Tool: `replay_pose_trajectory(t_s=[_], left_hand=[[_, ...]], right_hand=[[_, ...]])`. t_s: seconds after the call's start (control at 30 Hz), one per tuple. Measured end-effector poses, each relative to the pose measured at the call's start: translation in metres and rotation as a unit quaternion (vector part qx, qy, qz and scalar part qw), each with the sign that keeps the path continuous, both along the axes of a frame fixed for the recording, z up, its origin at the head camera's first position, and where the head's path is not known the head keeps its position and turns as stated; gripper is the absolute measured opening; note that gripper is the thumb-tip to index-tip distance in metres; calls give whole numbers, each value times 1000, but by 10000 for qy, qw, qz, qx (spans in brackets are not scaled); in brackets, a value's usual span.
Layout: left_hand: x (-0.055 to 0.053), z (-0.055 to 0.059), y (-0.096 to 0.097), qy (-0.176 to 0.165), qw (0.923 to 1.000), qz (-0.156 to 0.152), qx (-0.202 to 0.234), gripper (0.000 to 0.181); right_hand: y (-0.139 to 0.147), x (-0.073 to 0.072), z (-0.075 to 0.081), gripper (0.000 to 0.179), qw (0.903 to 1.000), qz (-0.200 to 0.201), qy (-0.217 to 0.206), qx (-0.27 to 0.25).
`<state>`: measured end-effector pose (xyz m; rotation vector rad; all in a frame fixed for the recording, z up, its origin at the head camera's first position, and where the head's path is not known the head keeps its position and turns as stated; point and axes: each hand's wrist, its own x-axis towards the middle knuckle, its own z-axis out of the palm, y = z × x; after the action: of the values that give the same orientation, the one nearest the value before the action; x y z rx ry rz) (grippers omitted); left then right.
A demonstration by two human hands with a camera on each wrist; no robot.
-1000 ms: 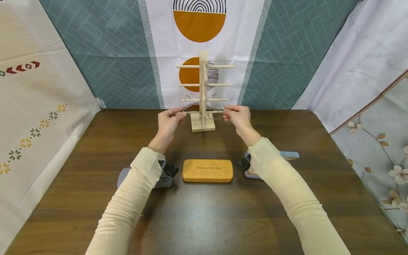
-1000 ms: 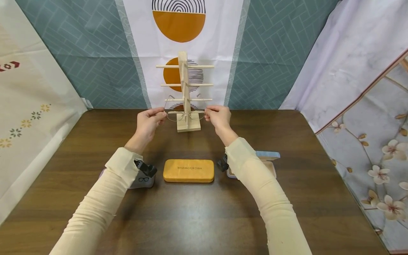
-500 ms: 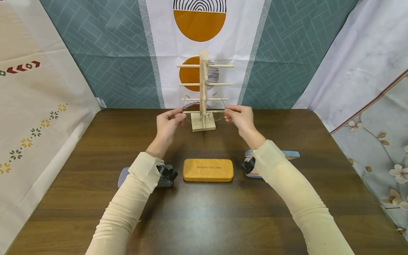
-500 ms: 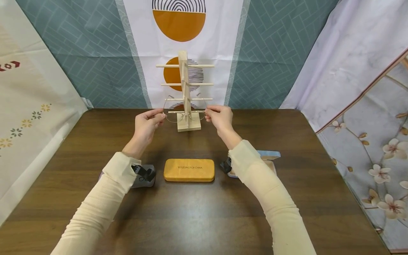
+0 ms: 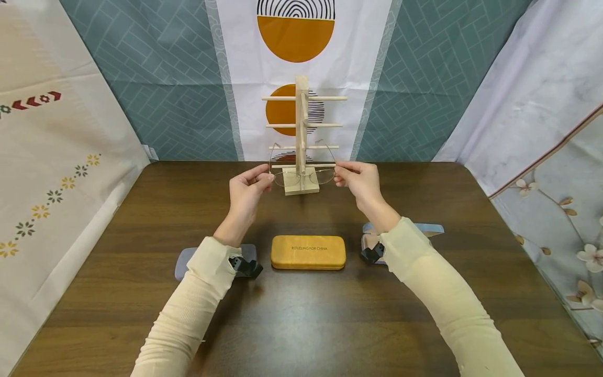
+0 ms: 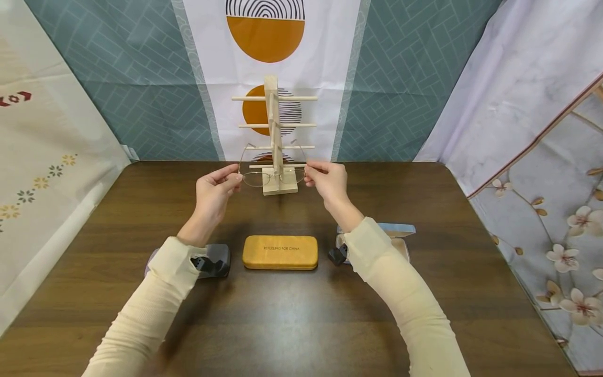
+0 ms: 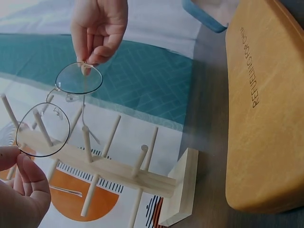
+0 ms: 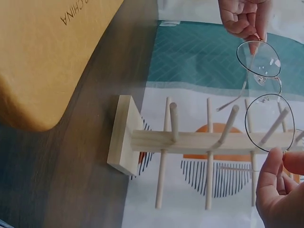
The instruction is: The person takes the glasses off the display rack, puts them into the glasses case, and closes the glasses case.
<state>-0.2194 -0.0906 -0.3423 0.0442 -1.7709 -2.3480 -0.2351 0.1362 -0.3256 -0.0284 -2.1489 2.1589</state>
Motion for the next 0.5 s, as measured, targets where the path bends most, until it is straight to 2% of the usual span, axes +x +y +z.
replay_pose_trajectory(t_s=[0.5], left_hand=[[25, 2, 0, 187, 9991, -337, 198, 36]], right_hand=[[9, 25, 2, 25, 9997, 155, 175, 63]])
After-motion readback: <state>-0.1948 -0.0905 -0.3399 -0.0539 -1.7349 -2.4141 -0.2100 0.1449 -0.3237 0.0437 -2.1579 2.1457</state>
